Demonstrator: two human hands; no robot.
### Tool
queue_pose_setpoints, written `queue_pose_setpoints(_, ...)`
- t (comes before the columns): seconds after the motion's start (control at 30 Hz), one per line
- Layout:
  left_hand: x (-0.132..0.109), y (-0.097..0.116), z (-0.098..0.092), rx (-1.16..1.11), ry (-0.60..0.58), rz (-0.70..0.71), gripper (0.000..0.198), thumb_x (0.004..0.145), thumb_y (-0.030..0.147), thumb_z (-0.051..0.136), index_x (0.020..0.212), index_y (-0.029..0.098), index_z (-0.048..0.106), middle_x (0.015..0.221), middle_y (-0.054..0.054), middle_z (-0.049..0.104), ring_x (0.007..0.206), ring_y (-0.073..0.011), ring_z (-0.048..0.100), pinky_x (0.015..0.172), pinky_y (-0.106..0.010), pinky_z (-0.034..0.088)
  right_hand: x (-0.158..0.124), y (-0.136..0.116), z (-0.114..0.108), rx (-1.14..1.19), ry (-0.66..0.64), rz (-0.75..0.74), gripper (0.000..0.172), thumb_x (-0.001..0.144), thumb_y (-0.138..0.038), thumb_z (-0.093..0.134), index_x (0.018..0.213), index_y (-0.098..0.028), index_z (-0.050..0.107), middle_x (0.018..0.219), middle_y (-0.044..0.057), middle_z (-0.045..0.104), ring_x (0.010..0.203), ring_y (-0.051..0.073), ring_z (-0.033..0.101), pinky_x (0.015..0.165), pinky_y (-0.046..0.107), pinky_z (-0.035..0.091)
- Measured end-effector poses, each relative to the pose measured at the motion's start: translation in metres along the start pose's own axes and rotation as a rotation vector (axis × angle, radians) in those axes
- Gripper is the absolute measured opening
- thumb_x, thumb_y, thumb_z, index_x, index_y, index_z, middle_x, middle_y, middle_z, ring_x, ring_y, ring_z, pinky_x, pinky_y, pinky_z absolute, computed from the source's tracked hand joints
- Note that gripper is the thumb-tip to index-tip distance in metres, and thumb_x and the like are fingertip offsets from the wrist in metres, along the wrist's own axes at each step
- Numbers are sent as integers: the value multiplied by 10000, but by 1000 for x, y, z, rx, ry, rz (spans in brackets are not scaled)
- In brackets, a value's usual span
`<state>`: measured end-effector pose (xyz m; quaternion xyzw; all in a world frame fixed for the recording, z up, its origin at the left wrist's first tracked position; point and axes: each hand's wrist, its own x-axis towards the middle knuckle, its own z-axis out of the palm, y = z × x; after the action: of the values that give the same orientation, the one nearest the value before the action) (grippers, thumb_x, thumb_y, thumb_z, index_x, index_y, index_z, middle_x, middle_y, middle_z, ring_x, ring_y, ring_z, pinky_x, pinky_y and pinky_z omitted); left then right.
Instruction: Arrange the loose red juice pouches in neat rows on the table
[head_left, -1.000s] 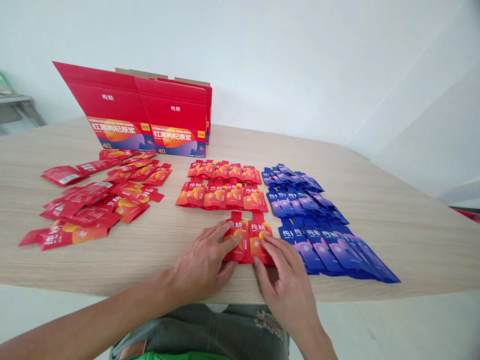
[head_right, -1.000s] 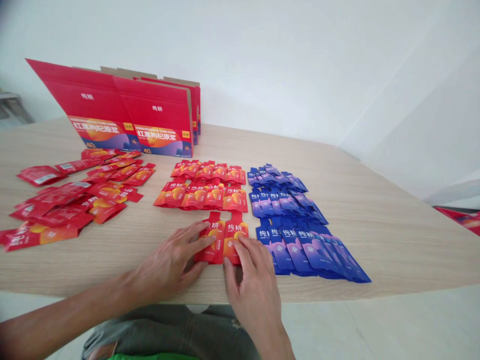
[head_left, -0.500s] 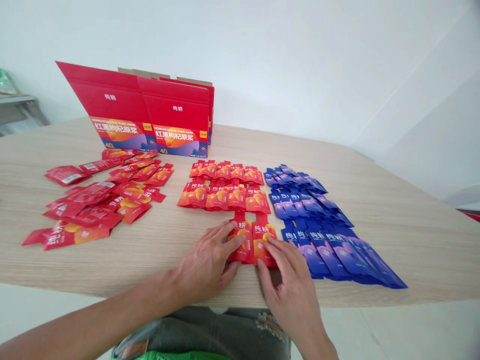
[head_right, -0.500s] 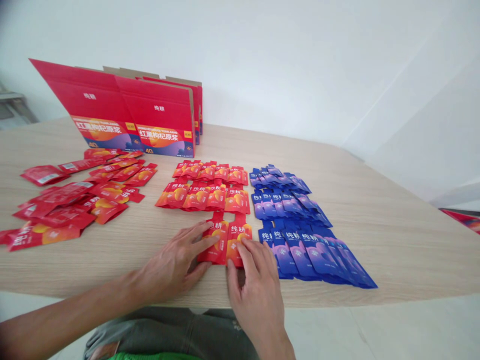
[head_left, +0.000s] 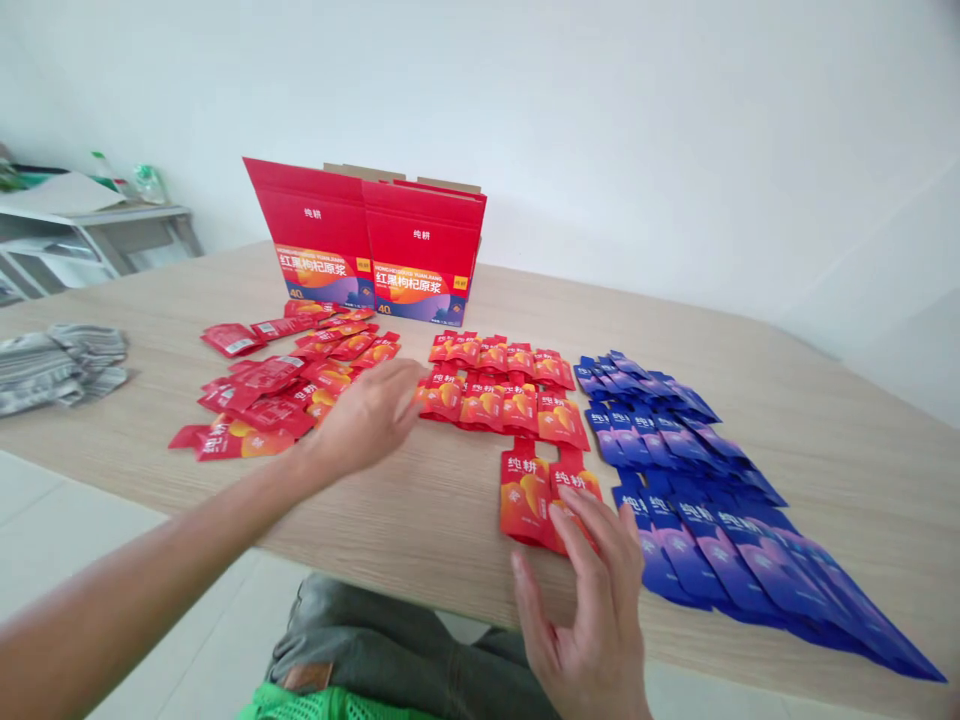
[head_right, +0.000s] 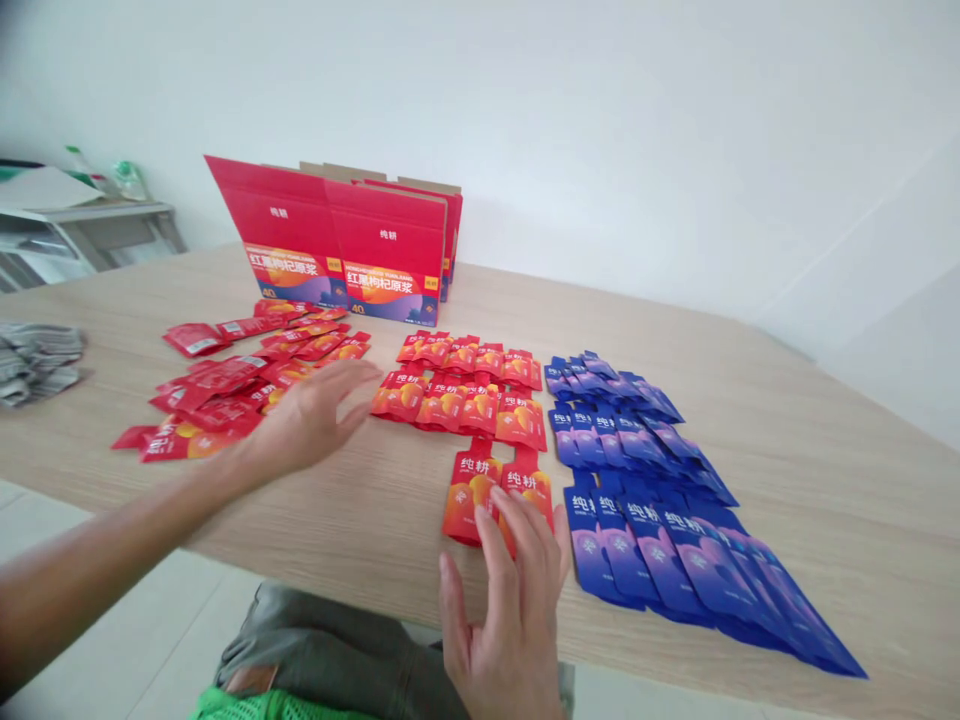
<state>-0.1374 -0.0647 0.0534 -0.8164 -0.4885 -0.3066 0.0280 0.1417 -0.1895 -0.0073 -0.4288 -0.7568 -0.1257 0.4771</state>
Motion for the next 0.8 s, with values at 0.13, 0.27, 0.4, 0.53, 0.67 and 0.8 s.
queue_pose_setpoints(0.13, 27, -58, -45, 302, -321, -273, 390, 1007, 161, 641, 1371, 25, 667, 1346, -222, 741, 1204, -332, 711, 1062, -473, 552, -4, 2, 2, 12, 22, 35, 460, 1036, -194, 667, 1463, -76, 542, 1452, 239, 571, 1413, 351, 532, 1280, 676, 318)
queue_pose_setpoints(0.27, 42, -94, -64, 354, -562, -320, 416, 895, 91, 789, 1302, 53, 716, 1239, -156, 793, 1059, -240, 703, 947, -306, 520, -4, 2, 4, 7, 37, 44, 456, 1033, -184, 669, 1460, -88, 543, 1427, 231, 584, 1384, 346, 551, 1266, 675, 340)
queue_pose_setpoints(0.4, 49, -111, -60, 263, -589, -333, 305, 821, -4, 806, 1112, 82, 776, 999, -37, 809, 861, -152, 645, 770, -175, 431, -3, 0, 5, -2, 31, 51, 445, 1027, -170, 672, 1446, -85, 549, 1420, 232, 585, 1370, 342, 563, 1269, 672, 345)
queue_pose_setpoints(0.53, 57, -121, -53, 146, -569, -359, 374, 720, -79, 834, 1054, 76, 769, 859, 38, 766, 773, -118, 575, 728, -141, 373, -4, 0, 5, -15, 30, 57, 428, 1025, -157, 666, 1435, -98, 557, 1427, 224, 586, 1377, 339, 562, 1272, 666, 349)
queue_pose_setpoints(0.67, 63, -122, -53, 53, -574, -404, 430, 646, -94, 878, 1025, 70, 762, 772, 81, 707, 707, -109, 518, 683, -140, 327, -4, 1, 5, -28, 29, 56, 408, 1025, -163, 666, 1414, -82, 573, 1425, 224, 592, 1382, 333, 565, 1281, 650, 351)
queue_pose_setpoints(0.8, 65, -111, -59, 98, -547, -393, 428, 664, -111, 854, 1039, 60, 739, 720, 106, 613, 733, -117, 515, 680, -146, 298, -3, 1, 5, -41, 30, 50, 375, 1025, -164, 663, 1383, -77, 597, 1429, 220, 592, 1379, 322, 572, 1290, 632, 354)
